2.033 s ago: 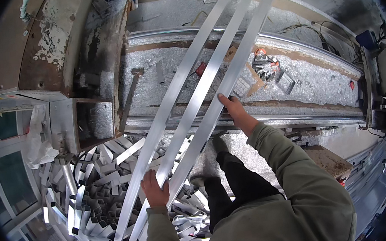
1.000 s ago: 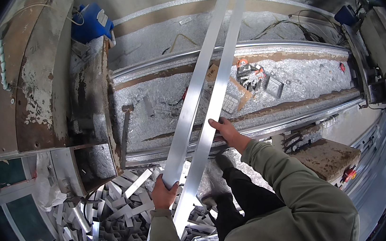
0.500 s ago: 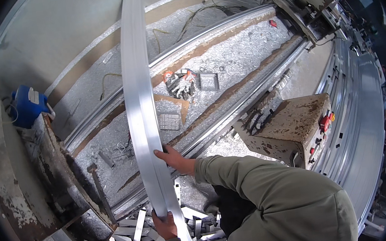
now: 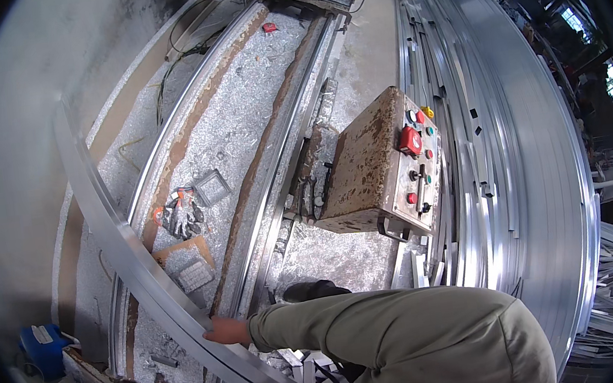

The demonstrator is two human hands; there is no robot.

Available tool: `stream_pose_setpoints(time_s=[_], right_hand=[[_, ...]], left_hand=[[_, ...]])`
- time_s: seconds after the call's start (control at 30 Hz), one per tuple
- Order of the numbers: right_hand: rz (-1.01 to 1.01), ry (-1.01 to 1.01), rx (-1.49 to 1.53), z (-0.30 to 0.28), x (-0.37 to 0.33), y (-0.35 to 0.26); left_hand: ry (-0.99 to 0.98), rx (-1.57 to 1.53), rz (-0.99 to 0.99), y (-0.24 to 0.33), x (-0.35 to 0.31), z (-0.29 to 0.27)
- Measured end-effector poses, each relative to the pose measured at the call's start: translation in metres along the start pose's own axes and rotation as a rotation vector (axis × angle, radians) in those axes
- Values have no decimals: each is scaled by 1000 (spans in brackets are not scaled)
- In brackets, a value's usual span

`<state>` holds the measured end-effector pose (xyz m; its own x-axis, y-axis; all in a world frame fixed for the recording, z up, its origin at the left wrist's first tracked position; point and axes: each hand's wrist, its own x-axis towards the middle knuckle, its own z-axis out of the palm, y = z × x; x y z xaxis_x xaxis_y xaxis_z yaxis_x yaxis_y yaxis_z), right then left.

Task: The person selects aluminum profiles from a pile, marks them with a marker, and cuts them using a miter saw. They measure lengths with a tape measure, consult a paper list, and stack the cut pieces.

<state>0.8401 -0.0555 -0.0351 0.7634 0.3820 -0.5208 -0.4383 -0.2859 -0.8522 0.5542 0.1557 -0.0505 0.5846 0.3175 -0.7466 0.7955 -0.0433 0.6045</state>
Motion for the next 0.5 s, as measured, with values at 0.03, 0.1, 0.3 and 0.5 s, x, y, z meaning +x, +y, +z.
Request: stream_pose_setpoints(time_s=[0.03,0.1,0.3,0.5], right_hand=[[-29,45,-45,-5,-18,5],[-122,-94,-90,-22,-60,24],[18,-224,-349,-157,-300,43],[192,129,-417,-223,-486,94]], left_hand=[[-13,22,-6,7,-2,-2],[-27,42,-16,11,-9,-2],[224,170,206,20,-32,-24],[365,146,466,46,-115,4]])
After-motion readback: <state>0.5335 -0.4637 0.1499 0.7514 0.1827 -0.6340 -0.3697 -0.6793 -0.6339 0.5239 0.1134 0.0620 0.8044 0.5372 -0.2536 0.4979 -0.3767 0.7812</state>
